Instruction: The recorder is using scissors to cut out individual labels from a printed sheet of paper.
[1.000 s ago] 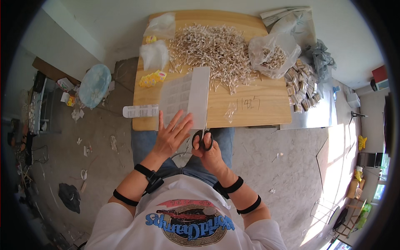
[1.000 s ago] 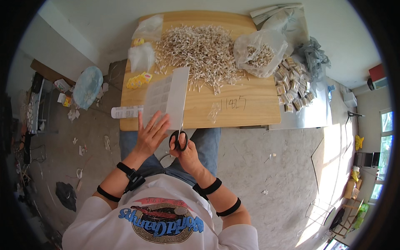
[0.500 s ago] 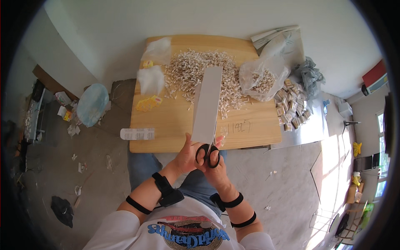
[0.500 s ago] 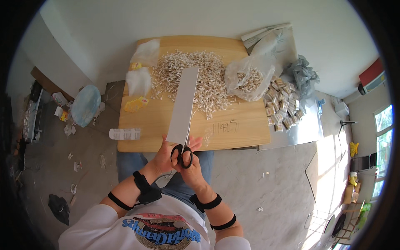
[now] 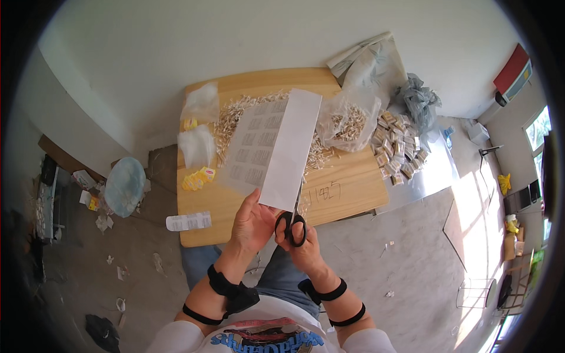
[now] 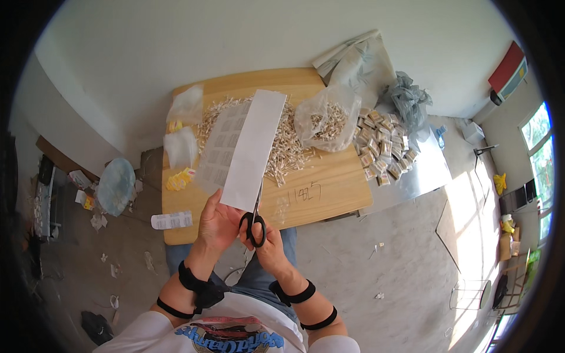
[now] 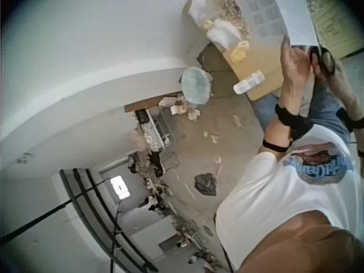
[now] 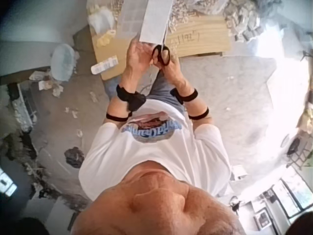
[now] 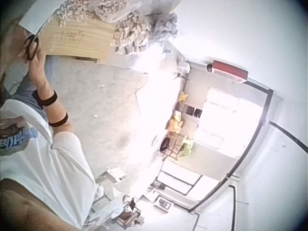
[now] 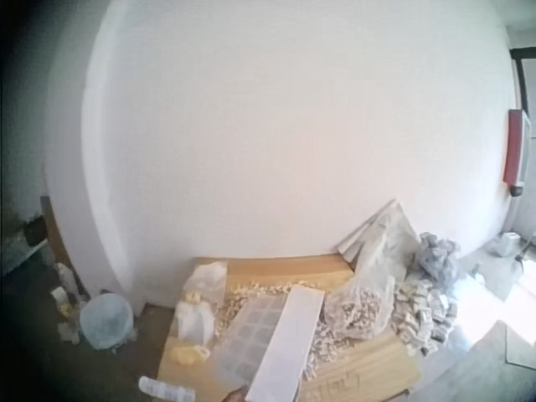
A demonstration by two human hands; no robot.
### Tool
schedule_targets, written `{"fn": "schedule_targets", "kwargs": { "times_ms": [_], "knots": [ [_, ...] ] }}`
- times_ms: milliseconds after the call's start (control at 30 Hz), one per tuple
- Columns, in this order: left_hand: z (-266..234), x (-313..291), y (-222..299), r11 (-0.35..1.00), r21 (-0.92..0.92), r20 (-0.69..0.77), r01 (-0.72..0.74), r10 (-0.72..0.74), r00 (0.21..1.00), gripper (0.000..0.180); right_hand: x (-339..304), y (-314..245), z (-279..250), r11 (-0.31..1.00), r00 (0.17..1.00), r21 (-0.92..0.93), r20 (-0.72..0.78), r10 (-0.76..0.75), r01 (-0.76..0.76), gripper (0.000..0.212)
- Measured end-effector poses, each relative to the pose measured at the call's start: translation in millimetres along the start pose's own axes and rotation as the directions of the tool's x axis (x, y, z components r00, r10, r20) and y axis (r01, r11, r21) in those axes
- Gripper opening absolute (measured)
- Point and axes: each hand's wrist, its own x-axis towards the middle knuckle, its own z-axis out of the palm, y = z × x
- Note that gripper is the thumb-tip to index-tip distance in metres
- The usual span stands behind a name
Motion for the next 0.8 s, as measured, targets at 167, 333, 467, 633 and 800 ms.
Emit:
{"fn": "schedule_targets", "kwargs": {
  "times_ms": [167, 333, 467, 633, 800],
  "knots": [
    [25.0, -7.5, 9.9, 0.985, -0.026, -0.198, -0.173, 0.165, 0.966, 0.070, 4.8, -0.1, 1.9, 1.000, 1.000, 0.012, 0.020, -0.009, 0.008, 0.046],
    [29.7, -15.8, 20.6, 0.984, 0.039, -0.181, -0.172, 0.176, 0.967, 0.062, 8.2, 8.3, 4.1, 1.000, 1.000, -0.024, 0.020, 0.004, -0.003, 0.039],
    [28.8, -15.4, 18.0, 0.966, 0.125, -0.394, -0.227, 0.258, 0.882, 0.045, 8.2, 10.3, 10.4, 1.000, 1.000, -0.001, -0.021, 0.020, -0.020, 0.036],
    [32.8, -24.2, 23.4, 0.975, 0.200, -0.338, -0.093, 0.158, 0.928, 0.033, 3.7, 8.9, 16.2, 0.991, 0.996, 0.128, 0.076, -0.042, 0.032, 0.052],
    [39.3, -33.5, 27.2, 0.963, 0.265, -0.353, -0.046, 0.141, 0.925, 0.034, 0.8, 12.2, 23.0, 0.989, 0.990, 0.136, 0.121, -0.073, 0.056, 0.065]
  ]
}}
